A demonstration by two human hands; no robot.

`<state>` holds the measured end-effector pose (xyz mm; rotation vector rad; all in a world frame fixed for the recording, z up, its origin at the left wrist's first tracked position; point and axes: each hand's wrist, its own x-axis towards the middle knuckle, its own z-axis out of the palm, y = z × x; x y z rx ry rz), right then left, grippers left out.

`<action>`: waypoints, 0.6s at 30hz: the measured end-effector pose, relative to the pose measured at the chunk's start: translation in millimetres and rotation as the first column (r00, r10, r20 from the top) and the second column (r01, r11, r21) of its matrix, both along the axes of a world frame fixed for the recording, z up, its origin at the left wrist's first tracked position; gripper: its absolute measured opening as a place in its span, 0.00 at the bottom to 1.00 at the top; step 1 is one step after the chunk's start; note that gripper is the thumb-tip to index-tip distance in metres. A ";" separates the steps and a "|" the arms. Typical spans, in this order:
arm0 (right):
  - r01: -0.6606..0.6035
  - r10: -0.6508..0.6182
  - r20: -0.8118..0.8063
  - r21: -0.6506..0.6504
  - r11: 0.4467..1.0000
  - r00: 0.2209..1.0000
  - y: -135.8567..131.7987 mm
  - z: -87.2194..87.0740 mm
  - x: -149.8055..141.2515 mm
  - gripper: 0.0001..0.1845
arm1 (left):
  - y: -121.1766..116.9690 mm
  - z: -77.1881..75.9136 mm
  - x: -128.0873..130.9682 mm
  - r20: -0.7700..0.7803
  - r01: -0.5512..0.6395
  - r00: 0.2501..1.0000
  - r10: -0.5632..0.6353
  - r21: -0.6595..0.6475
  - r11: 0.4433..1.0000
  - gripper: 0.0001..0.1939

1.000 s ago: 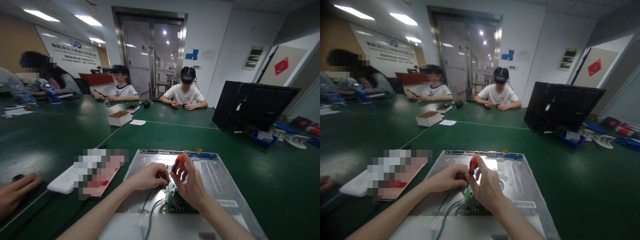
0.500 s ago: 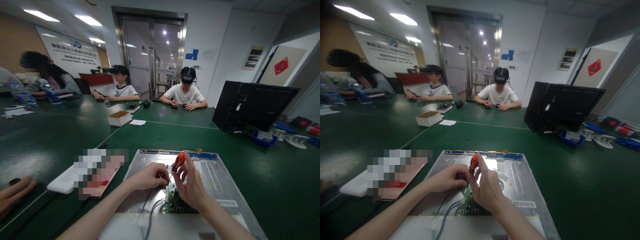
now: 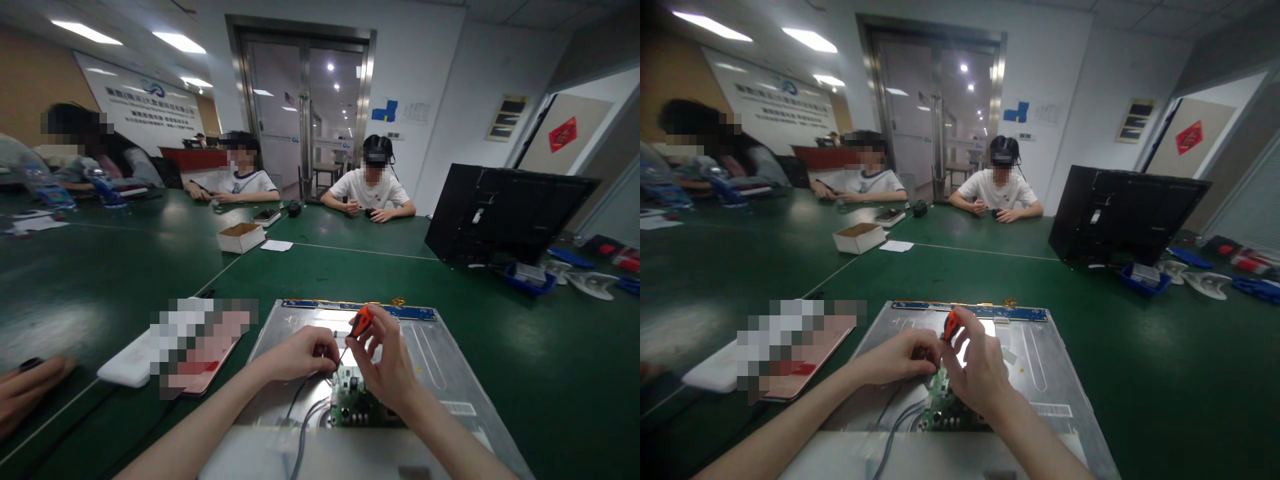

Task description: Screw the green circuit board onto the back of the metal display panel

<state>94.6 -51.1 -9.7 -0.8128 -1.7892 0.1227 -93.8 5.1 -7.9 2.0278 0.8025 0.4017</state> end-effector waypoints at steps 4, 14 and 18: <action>0.067 -0.063 0.098 -0.039 0.997 0.993 3.0 32.7 3.1 0.18 | 0.1 -0.8 0.5 0.016 0.003 1.000 -0.003 -0.003 1.000 0.02; 0.408 -0.183 0.760 -0.116 0.906 0.624 9.2 105.0 -1.7 0.12 | -0.1 -0.8 0.0 0.005 -0.007 1.000 0.007 -0.007 1.000 0.02; 0.296 -0.050 0.725 -0.216 0.930 0.687 4.9 108.1 1.5 0.10 | 0.4 -2.5 0.3 0.025 -0.007 1.000 0.009 -0.056 0.998 0.04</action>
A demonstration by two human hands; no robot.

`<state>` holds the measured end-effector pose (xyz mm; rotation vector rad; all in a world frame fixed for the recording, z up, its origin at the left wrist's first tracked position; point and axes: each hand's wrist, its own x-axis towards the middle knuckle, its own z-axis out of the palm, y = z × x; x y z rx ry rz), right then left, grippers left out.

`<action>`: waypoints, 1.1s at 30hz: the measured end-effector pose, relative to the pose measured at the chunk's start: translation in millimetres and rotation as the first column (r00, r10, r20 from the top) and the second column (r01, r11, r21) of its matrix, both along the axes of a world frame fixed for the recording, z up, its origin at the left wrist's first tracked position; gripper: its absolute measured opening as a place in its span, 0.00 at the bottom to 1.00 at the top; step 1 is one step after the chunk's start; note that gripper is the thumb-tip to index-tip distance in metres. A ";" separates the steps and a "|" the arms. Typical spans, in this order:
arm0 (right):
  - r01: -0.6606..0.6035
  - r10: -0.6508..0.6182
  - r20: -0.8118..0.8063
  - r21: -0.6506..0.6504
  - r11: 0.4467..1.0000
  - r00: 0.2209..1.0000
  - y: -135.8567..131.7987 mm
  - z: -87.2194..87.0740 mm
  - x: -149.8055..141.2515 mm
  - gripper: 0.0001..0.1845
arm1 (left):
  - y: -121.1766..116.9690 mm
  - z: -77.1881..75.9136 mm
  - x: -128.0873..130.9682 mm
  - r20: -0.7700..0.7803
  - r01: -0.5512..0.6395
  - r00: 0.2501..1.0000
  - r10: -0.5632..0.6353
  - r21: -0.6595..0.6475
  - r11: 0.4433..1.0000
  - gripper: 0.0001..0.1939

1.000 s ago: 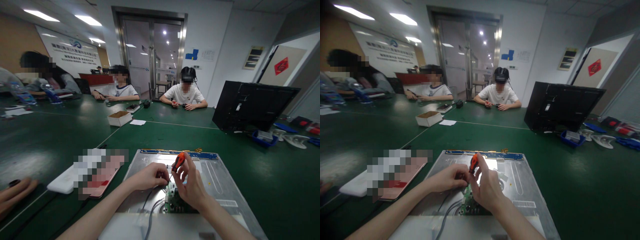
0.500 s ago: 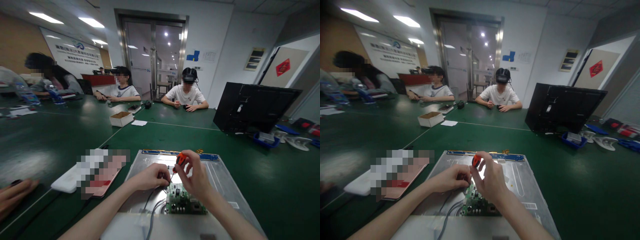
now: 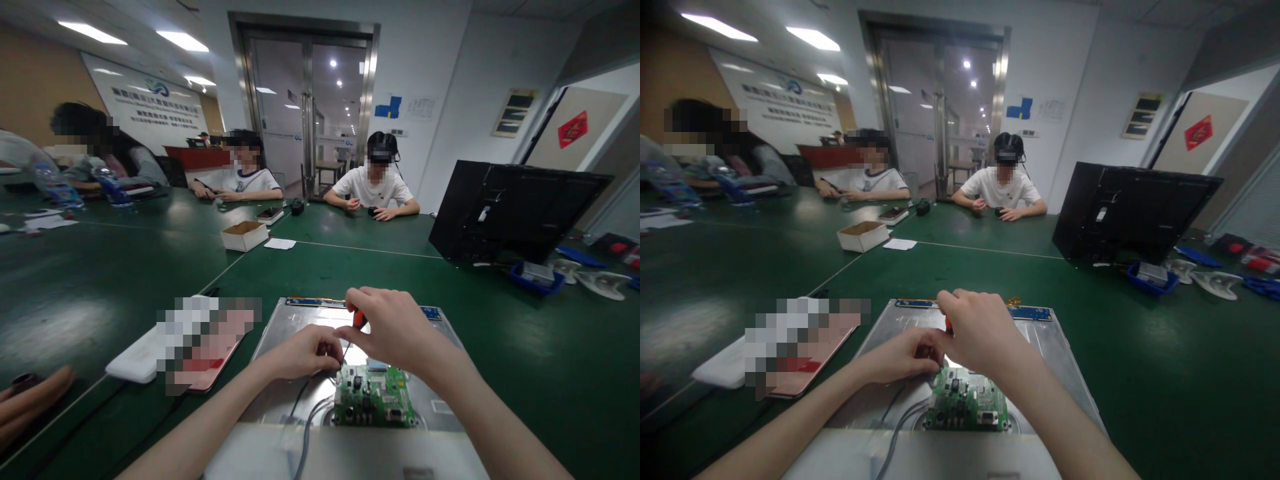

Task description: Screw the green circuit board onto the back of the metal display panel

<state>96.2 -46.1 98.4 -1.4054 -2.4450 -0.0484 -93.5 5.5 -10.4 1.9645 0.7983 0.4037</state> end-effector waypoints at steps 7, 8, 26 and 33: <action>-0.162 0.150 -0.130 -0.087 0.983 0.980 -0.8 2.1 8.5 0.11 | 0.6 -0.5 0.3 0.000 -0.007 1.000 0.007 0.024 1.000 0.03; -0.151 0.140 -0.122 -0.081 0.985 0.983 -0.3 1.9 8.6 0.11 | 0.4 0.4 0.4 -0.002 -0.007 1.000 0.007 0.026 1.000 0.03; -0.180 0.172 -0.100 -0.067 0.981 0.980 -2.6 2.9 7.8 0.11 | 1.5 -2.3 -0.8 -0.003 0.031 1.000 -0.031 0.027 0.999 0.05; -0.071 0.071 0.031 0.008 0.997 0.997 0.9 -0.3 3.4 0.07 | 1.2 1.0 -1.2 -0.005 0.039 0.999 -0.039 0.029 0.999 0.05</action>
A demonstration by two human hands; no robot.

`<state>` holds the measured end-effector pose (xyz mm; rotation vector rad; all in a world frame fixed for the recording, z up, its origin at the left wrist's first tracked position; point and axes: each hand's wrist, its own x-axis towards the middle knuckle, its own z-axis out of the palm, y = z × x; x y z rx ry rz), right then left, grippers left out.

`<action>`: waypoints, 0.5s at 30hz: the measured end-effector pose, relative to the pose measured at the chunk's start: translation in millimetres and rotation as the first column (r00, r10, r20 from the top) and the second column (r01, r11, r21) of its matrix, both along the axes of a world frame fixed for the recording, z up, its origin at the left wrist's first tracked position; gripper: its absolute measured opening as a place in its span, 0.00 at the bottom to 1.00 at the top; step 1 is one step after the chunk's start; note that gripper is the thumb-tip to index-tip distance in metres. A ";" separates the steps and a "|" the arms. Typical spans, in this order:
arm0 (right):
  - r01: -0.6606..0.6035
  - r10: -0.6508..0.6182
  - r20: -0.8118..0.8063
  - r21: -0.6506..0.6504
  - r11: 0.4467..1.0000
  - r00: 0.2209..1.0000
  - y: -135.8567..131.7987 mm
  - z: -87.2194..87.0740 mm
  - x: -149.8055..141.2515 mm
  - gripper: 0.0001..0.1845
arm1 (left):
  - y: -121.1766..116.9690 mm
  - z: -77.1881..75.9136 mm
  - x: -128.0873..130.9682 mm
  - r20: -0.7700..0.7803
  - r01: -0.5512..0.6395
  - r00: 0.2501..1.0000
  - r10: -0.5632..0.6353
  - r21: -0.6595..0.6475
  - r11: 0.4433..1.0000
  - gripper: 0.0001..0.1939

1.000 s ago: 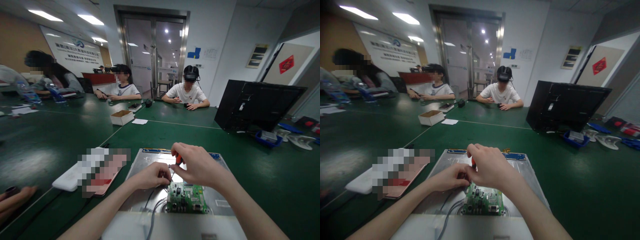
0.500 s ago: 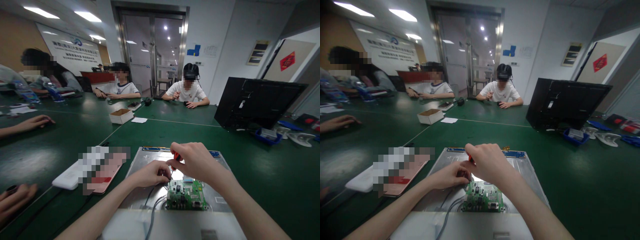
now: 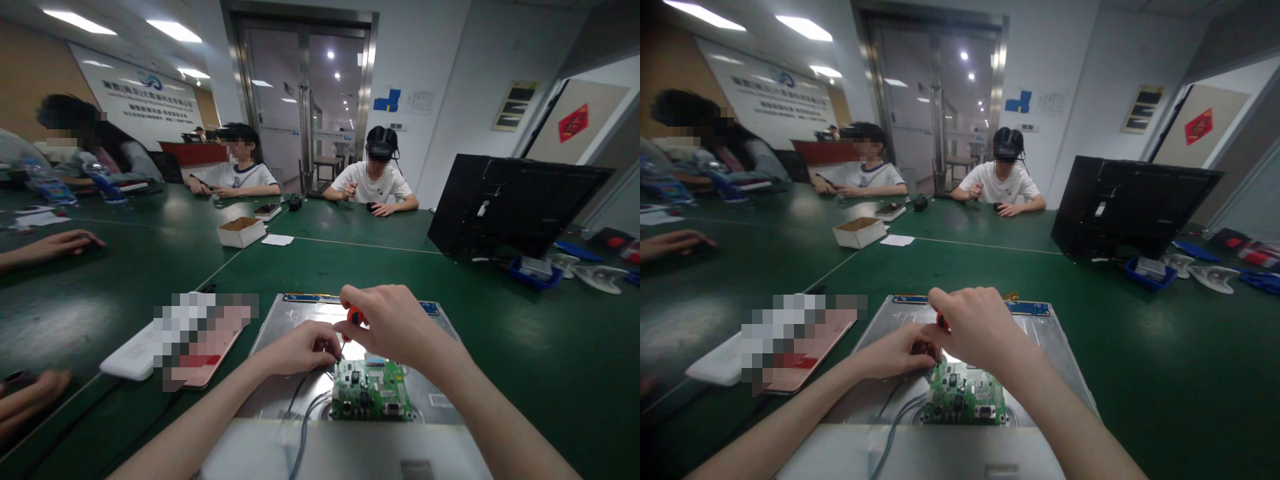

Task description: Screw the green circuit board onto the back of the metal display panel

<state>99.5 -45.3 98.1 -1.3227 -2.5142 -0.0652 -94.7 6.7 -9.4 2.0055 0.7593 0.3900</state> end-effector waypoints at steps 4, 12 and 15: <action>-0.054 0.052 -0.035 -0.042 0.998 0.998 -4.7 4.0 2.6 0.08 | 0.0 0.2 0.1 0.026 0.004 1.000 -0.004 0.022 1.000 0.06; -0.062 0.061 -0.047 -0.031 0.998 0.997 -3.7 1.4 1.6 0.07 | -0.6 1.7 1.5 0.011 -0.008 1.000 0.008 0.021 1.000 0.04; -0.002 0.002 0.009 0.009 1.000 1.000 -1.0 0.3 -1.2 0.07 | -1.4 1.9 1.4 0.010 -0.019 1.000 0.019 0.009 1.000 0.06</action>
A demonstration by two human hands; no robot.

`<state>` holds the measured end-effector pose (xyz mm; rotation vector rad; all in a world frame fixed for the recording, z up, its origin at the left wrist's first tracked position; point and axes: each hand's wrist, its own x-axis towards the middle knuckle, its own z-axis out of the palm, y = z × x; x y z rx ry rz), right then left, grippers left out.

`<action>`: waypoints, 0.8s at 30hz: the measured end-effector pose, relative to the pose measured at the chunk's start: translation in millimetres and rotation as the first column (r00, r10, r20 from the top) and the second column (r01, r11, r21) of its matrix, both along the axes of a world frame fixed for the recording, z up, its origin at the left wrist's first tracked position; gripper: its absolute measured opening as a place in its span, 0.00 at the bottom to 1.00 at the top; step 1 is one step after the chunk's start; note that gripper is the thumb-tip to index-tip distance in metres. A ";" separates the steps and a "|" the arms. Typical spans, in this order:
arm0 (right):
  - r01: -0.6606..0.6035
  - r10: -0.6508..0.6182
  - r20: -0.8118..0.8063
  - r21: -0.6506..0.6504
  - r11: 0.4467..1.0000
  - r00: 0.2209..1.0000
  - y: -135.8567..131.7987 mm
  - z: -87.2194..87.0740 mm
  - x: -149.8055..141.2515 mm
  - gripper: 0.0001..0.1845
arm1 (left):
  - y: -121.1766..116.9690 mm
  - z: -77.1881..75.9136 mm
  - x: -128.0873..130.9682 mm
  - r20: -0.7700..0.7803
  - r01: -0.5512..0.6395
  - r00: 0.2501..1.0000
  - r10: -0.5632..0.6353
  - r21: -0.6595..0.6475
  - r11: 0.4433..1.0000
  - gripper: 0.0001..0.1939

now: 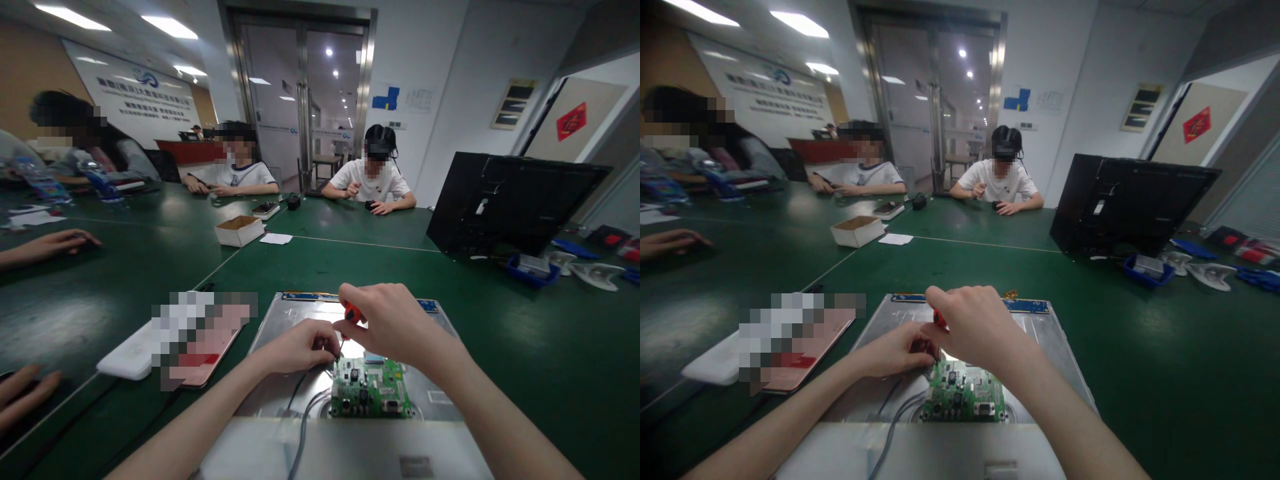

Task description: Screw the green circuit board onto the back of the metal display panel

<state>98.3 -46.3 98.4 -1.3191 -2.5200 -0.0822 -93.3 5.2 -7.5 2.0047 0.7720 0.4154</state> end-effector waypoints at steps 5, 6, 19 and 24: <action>-0.043 0.041 -0.041 -0.054 0.998 0.998 -2.5 4.8 4.9 0.10 | -0.1 0.2 -0.1 0.017 0.008 1.000 -0.007 -0.010 1.000 0.07; -0.077 0.072 -0.069 -0.071 0.994 0.995 -3.4 5.8 6.6 0.09 | 0.3 0.3 0.0 0.010 0.015 1.000 -0.015 -0.006 1.000 0.07; -0.020 0.020 -0.002 -0.030 0.999 1.000 -0.7 3.4 2.2 0.10 | -2.2 2.0 0.0 -0.029 -0.016 0.999 0.016 0.002 1.000 0.06; -0.117 0.108 -0.090 -0.102 0.988 0.990 -3.9 7.9 8.1 0.09 | 1.3 -0.7 -0.2 -0.008 0.011 1.000 -0.011 -0.016 1.000 0.04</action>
